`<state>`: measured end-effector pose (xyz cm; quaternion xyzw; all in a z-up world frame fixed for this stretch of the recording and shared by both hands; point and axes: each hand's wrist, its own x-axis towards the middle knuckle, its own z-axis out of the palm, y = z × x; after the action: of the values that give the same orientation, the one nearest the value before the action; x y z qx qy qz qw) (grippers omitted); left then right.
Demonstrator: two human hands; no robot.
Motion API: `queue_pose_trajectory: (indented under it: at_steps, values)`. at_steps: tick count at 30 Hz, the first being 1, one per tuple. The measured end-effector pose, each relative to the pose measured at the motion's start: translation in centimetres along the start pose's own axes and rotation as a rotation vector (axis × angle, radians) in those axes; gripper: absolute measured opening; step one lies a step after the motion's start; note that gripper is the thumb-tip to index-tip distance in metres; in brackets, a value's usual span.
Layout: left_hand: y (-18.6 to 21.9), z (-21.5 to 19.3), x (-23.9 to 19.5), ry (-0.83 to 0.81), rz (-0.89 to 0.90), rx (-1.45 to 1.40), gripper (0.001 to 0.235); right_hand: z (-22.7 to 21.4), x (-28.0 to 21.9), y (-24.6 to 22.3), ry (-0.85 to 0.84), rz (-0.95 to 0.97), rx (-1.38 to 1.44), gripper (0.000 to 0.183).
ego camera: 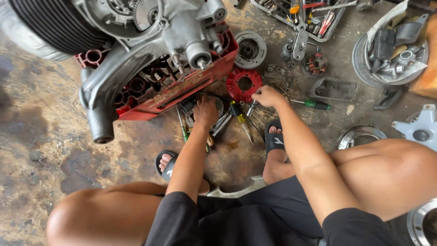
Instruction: The person sits on the floor and assembles a motorcycle engine, installing a rotor and a gear onto the crankshaft. They then apply oil to a small component using a bottle with a nozzle and insert a wire into the engine casing.
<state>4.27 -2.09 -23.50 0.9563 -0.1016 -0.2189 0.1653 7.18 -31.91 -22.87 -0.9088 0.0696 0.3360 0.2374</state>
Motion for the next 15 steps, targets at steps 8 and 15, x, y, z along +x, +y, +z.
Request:
queue_pose_trajectory:
  at_steps: [8, 15]
  values:
    - [0.0, 2.6, 2.1, -0.032, -0.164, -0.047, 0.048, 3.2, 0.3, 0.5, -0.086, 0.158, 0.050, 0.064]
    - [-0.9, 3.1, 2.2, 0.047, -0.048, 0.014, 0.047, 4.5, -1.1, -2.6, 0.142, 0.234, 0.222, 0.069]
